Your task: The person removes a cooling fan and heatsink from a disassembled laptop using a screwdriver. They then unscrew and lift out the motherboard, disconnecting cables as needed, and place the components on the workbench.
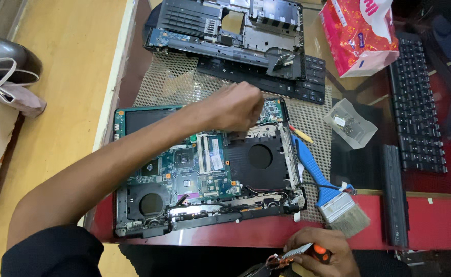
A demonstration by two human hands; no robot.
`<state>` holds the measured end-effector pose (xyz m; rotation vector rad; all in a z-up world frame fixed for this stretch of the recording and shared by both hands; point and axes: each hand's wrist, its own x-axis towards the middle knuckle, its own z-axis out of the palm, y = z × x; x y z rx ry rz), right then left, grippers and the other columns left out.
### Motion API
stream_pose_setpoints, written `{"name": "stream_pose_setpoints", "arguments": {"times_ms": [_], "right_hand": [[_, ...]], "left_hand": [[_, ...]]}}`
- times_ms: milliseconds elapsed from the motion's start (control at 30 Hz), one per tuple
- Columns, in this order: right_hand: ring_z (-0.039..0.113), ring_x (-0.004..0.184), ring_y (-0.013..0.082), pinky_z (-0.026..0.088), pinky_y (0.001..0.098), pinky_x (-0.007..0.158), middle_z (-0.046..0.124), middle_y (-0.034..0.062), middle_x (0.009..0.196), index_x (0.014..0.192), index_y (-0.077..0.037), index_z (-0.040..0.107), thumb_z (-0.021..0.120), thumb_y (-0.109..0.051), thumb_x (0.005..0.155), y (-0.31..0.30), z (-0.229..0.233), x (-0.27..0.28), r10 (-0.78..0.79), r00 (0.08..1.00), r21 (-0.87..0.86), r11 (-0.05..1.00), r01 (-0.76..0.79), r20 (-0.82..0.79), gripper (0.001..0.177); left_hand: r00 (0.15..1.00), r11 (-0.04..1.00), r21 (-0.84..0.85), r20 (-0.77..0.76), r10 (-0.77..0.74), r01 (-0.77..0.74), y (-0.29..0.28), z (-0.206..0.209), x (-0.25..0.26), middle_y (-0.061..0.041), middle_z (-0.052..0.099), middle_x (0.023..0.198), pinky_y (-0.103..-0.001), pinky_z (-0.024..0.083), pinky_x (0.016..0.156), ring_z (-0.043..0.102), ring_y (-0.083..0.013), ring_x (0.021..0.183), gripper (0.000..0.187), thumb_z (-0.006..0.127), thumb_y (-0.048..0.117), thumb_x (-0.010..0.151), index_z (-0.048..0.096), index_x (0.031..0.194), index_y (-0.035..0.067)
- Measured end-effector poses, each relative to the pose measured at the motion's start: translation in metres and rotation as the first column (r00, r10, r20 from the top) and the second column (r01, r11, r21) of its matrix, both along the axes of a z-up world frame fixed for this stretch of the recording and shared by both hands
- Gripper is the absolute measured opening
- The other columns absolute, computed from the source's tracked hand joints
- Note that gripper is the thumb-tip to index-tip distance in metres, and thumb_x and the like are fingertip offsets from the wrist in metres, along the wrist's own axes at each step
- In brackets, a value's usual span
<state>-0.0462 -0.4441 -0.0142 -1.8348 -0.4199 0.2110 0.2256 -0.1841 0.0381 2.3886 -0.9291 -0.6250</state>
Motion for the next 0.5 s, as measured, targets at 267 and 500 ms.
{"name": "stream_pose_setpoints", "arguments": {"times_ms": [267, 500], "right_hand": [[0.085, 0.075, 0.021, 0.071, 0.0331, 0.069, 0.086, 0.009, 0.085, 0.088, -0.007, 0.08, 0.085, -0.016, 0.079, -0.001, 0.0, 0.0, 0.018, 1.0, -0.015, 1.0, -0.018, 0.012, 0.014], [0.084, 0.073, 0.0227, 0.069, 0.0348, 0.067, 0.086, 0.0093, 0.085, 0.09, -0.006, 0.08, 0.082, -0.019, 0.08, -0.001, 0.001, 0.002, 0.03, 1.0, 0.021, 0.999, -0.03, 0.003, 0.016]], "left_hand": [[0.991, 0.991, 0.129, 0.123, -0.051, 0.035, -0.014, -0.018, 0.006, -0.002, 0.055, 0.063, -0.025, 0.043, 0.047, 0.055, -0.0152, 0.056, 0.02, 0.065, -0.006, 0.082, 0.057, 0.069, 0.008], [0.996, 0.999, -0.04, 0.088, 0.011, -0.008, 0.001, -0.022, -0.004, -0.006, 0.077, 0.087, -0.031, 0.068, 0.063, 0.076, -0.0214, 0.078, 0.019, 0.067, -0.008, 0.08, 0.07, 0.073, 0.01]]}}
